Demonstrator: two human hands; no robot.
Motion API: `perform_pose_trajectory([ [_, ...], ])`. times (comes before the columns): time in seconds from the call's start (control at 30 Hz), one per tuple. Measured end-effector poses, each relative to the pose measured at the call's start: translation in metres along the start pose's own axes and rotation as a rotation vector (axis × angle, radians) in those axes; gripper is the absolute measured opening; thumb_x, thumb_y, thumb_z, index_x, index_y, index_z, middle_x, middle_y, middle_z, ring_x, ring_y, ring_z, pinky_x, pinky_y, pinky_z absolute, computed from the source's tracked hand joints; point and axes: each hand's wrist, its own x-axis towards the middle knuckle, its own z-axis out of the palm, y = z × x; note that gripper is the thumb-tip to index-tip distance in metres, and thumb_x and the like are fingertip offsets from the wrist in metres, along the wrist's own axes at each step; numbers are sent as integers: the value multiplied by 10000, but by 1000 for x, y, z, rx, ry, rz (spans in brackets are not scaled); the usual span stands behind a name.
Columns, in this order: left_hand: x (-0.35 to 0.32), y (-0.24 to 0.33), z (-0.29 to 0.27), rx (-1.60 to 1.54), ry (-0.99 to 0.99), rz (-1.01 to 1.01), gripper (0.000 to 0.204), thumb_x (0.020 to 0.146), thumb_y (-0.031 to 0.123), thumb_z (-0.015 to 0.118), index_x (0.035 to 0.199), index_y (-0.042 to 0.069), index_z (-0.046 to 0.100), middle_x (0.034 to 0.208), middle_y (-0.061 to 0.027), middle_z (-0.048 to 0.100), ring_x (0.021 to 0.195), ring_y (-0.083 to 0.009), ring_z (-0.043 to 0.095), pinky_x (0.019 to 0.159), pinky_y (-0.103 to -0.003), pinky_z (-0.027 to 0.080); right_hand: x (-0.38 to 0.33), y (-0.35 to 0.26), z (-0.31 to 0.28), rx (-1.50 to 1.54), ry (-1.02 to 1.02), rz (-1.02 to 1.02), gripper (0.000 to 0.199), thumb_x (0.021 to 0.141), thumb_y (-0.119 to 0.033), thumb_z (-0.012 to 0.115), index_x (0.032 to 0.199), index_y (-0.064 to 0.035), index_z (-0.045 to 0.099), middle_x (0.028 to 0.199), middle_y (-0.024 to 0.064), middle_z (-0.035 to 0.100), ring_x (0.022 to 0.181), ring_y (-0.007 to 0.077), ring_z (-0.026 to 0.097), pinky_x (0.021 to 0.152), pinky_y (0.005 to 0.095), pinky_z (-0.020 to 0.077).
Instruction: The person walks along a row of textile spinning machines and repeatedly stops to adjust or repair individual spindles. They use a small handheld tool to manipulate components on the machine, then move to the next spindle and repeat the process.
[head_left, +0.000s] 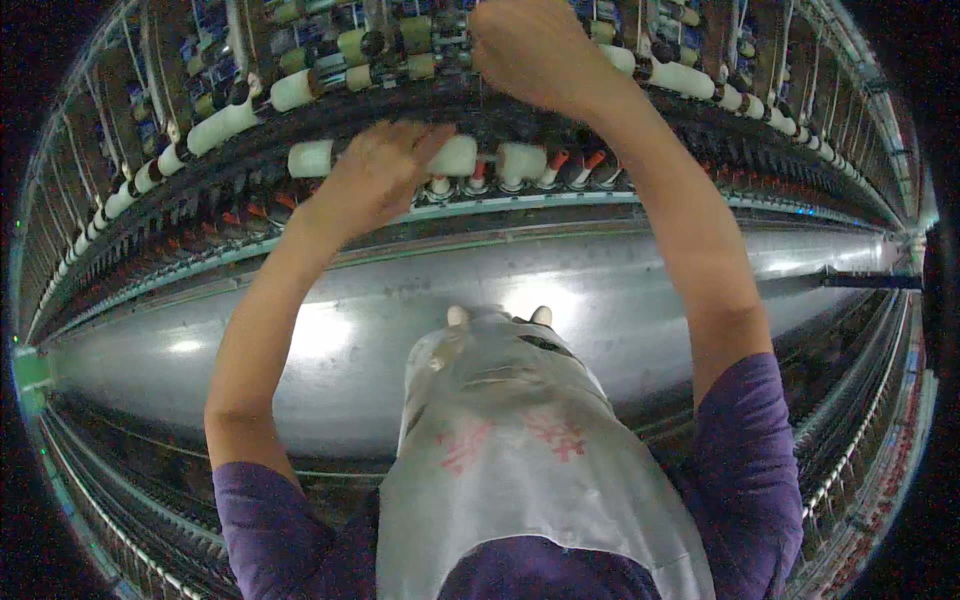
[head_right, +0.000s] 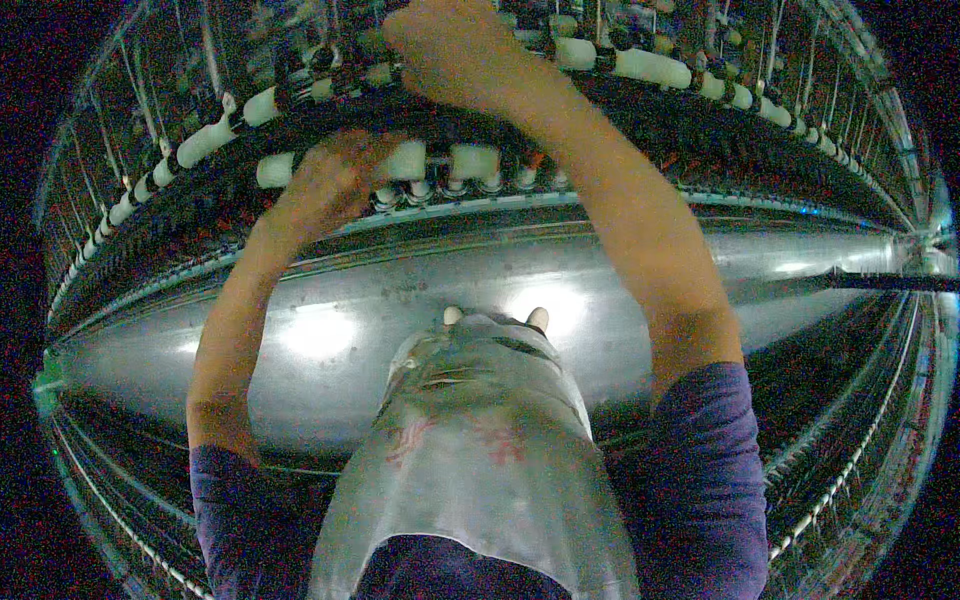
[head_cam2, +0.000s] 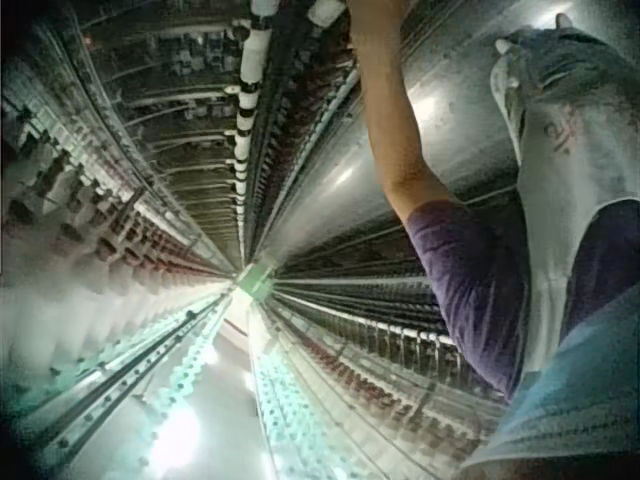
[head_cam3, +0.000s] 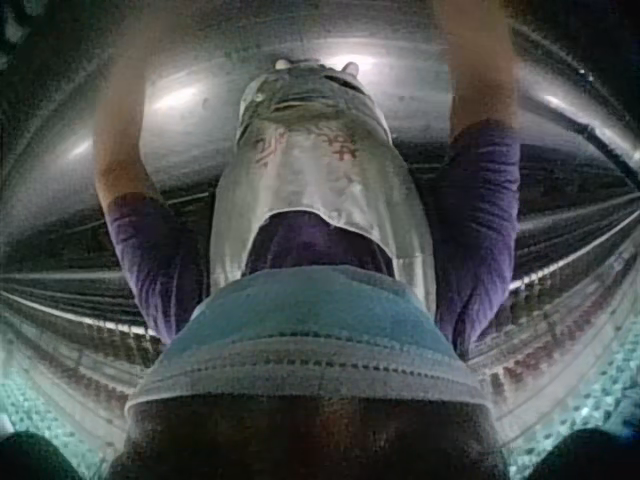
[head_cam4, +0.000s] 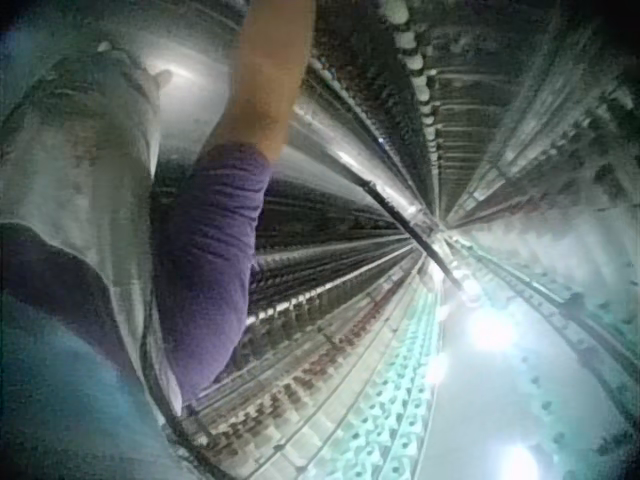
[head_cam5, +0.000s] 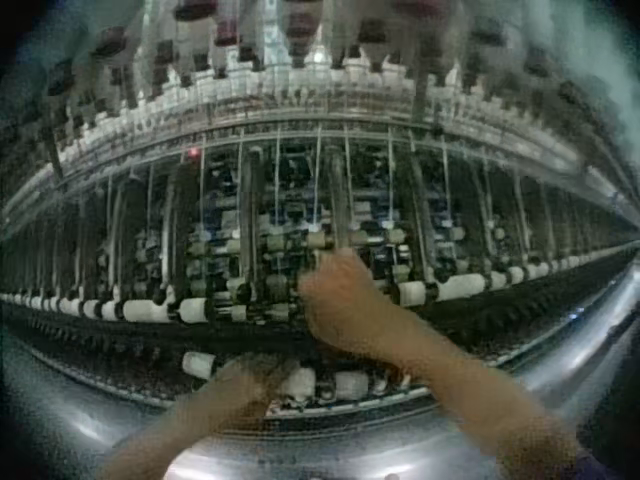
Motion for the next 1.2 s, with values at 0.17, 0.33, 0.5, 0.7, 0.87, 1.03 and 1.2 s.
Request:
perform_pose_trajectory([
  [0.17, 61, -26, 0, 160, 243, 22, 564, 647, -5, 606, 1198, 26, 489, 967, -154, 580, 892, -311, 576, 777, -390, 463, -92, -53, -65, 278, 35, 271, 59, 686, -102, 594, 669, -46, 599, 696, 146, 580, 751, 324, 554, 763, 454, 442],
  [0.33, 106, -33, 6, 397, 531, -21, 540, 651, 6, 599, 1177, 100, 522, 990, -81, 592, 913, -249, 571, 840, -396, 419, -291, -126, -8, 296, -727, 706, 94, 774, -88, 545, 736, -28, 607, 750, 140, 592, 787, 313, 564, 776, 464, 413],
  [0.5, 97, -27, 46, 339, 524, -147, 576, 670, 7, 561, 1234, 102, 499, 1064, -111, 588, 940, -269, 567, 856, -404, 407, -566, -274, -32, 516, -1233, 1282, 138, 708, -185, 584, 716, -54, 625, 696, 180, 582, 710, 392, 574, 607, 453, 478],
  [0.7, 80, 16, 92, 268, 637, -218, 470, 906, 217, 533, 1325, 48, 405, 1351, -229, 355, 1234, -377, 348, 1007, -486, 265, -682, -415, -104, 532, -1149, 1981, 159, 683, -198, 616, 638, -46, 629, 748, 139, 651, 754, 295, 639, 654, 410, 511],
  [0.87, 82, 134, 170, -311, 374, -523, 442, 918, 269, 510, 1239, -30, 454, 1254, -236, 441, 1178, -348, 409, 1001, -455, 295, -683, -376, -87, 652, -1002, 2065, 188, 696, -196, 590, 711, -24, 667, 763, 184, 651, 751, 340, 635, 668, 429, 506],
  [1.03, 135, 288, 238, -569, -794, -4, 312, 908, 217, 484, 1131, 20, 577, 1146, -155, 587, 1042, -292, 562, 877, -381, 447, -713, -283, -76, 683, -812, 1970, 178, 703, -181, 591, 795, -49, 667, 864, 182, 639, 836, 354, 611, 745, 430, 496],
  [1.2, 248, 388, 238, -743, -512, 131, 367, 869, 221, 540, 1169, 10, 550, 1163, -189, 572, 1082, -326, 539, 920, -397, 417, -748, -161, -112, 400, -710, 1775, 185, 755, -208, 580, 729, -34, 636, 804, 183, 637, 790, 353, 611, 711, 440, 496],
])
